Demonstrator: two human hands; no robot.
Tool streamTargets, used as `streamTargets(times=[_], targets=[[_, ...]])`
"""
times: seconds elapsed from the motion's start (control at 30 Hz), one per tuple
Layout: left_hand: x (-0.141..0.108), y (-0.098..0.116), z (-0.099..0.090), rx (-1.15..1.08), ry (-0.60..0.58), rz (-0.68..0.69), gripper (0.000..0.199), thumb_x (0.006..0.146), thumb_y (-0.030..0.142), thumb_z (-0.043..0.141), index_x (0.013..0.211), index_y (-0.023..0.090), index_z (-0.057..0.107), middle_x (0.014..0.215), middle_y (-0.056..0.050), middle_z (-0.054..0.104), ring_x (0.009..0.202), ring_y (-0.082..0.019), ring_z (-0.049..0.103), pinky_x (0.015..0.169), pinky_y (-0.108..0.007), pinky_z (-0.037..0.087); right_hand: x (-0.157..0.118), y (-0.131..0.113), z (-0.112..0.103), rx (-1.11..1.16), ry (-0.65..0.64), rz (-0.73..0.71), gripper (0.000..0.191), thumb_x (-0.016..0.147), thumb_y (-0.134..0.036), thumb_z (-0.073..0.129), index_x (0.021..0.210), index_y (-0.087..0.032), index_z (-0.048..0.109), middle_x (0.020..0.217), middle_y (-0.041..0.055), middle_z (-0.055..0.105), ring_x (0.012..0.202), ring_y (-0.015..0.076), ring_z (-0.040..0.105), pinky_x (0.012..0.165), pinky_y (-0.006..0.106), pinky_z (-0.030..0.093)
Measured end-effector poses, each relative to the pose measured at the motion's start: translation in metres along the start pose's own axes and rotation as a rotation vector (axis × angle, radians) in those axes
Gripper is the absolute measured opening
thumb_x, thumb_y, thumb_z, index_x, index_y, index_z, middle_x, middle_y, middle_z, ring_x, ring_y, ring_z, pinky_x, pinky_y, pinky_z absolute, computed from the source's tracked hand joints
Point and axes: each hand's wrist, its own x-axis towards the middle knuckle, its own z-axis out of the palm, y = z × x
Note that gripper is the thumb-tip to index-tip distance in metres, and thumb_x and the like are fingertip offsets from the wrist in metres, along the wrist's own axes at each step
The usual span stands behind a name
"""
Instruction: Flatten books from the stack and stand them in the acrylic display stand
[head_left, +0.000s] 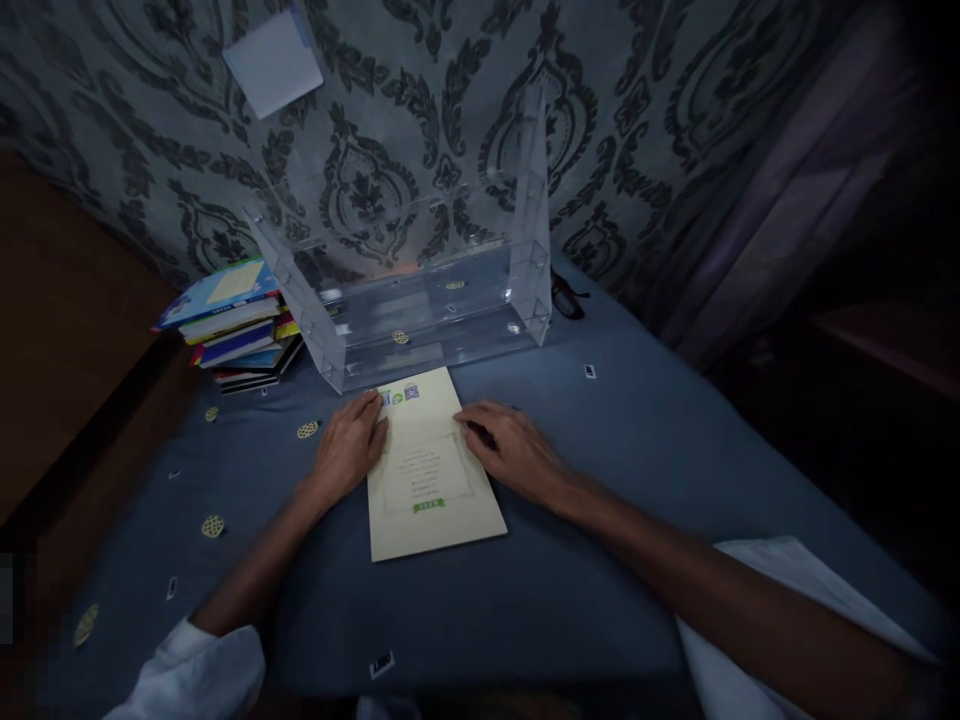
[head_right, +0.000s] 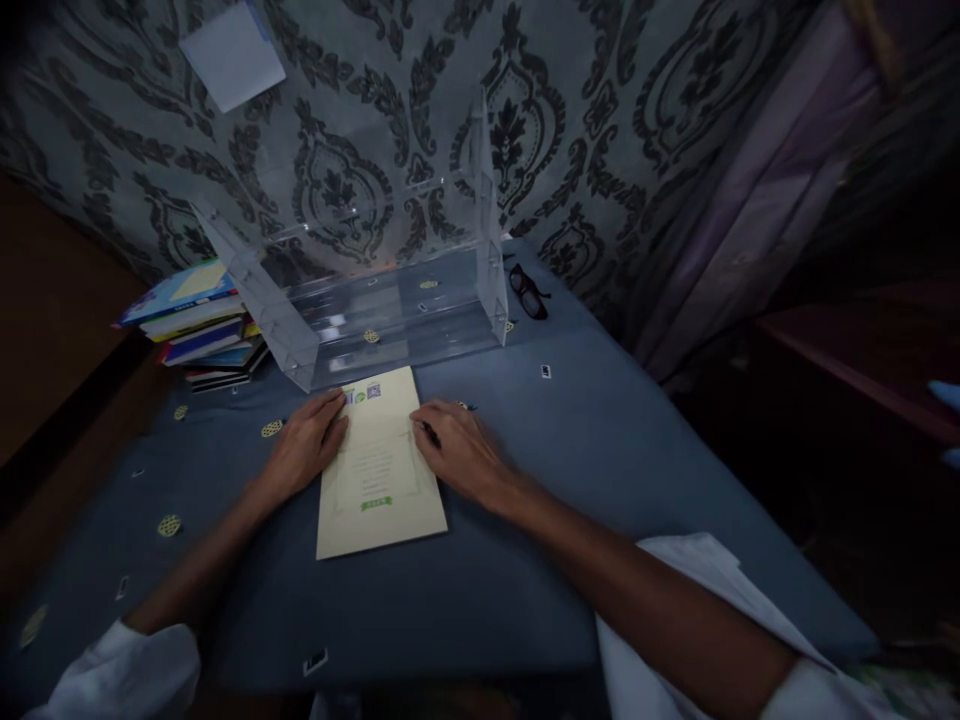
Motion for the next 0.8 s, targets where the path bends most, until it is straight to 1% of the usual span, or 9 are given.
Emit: streamTargets(times=[0.07,0.17,0.33,0.5,0.63,0.8], targets=[[0.008,0.003,0.001,-0.026,-0.007,0.042,0.037,0.101,0.029,0.041,0.129,0.015,0.061,0.133,-0.017,0.062,0.121,-0.032,0.06,0.104,-0.053,0.05,0.0,0.0,0.0,-0.013,-0.001,-0.014,0.027,0.094,-0.018,0.047,0.104,-0.019,0.071,0.104,0.0098,0.072,0.093,0.0229,0.068,0.082,0.036,0.053],[0.022,0.009,0.004,-0.054,-0.019,0.099,0.036,0.101,0.026,0.041,0.129,0.015,0.061,0.132,-0.016,0.062,0.119,-0.031,0.06,0.101,-0.051,0.051,0.0,-0.001,0.001,-0.03,0.003,-0.023,0.026,0.094,-0.017,0.047,0.101,-0.019,0.072,0.105,0.0104,0.072,0.096,0.024,0.067,0.086,0.038,0.053],[0.047,0.022,0.014,-0.054,-0.011,0.177,0.036,0.101,0.021,0.04,0.129,0.016,0.061,0.131,-0.014,0.063,0.115,-0.029,0.06,0.101,-0.048,0.049,-0.001,-0.002,0.0,-0.058,0.008,-0.025,0.025,0.093,-0.015,0.048,0.094,-0.02,0.073,0.101,0.01,0.072,0.093,0.024,0.067,0.085,0.039,0.053],[0.068,0.032,0.022,-0.08,-0.042,0.233,0.036,0.101,0.019,0.039,0.128,0.015,0.062,0.129,-0.013,0.064,0.111,-0.028,0.059,0.097,-0.048,0.049,-0.001,-0.003,-0.002,-0.037,-0.008,-0.002,0.025,0.093,-0.014,0.049,0.094,-0.019,0.073,0.106,0.0111,0.071,0.099,0.0247,0.066,0.088,0.039,0.053],[0.077,0.035,0.025,-0.1,-0.051,0.273,0.037,0.1,0.017,0.04,0.131,0.017,0.061,0.128,-0.011,0.064,0.111,-0.027,0.057,0.098,-0.045,0.047,-0.001,-0.003,-0.002,-0.033,-0.009,0.001,0.024,0.092,-0.014,0.049,0.095,-0.018,0.073,0.106,0.0116,0.071,0.098,0.0249,0.066,0.089,0.04,0.052],[0.078,0.033,0.028,-0.089,-0.044,0.289,0.039,0.1,0.017,0.039,0.133,0.017,0.06,0.131,-0.011,0.062,0.114,-0.027,0.057,0.102,-0.046,0.045,0.0,-0.003,-0.003,-0.03,-0.021,0.011,0.025,0.093,-0.016,0.049,0.094,-0.018,0.074,0.105,0.0105,0.072,0.097,0.0242,0.066,0.086,0.038,0.051]])
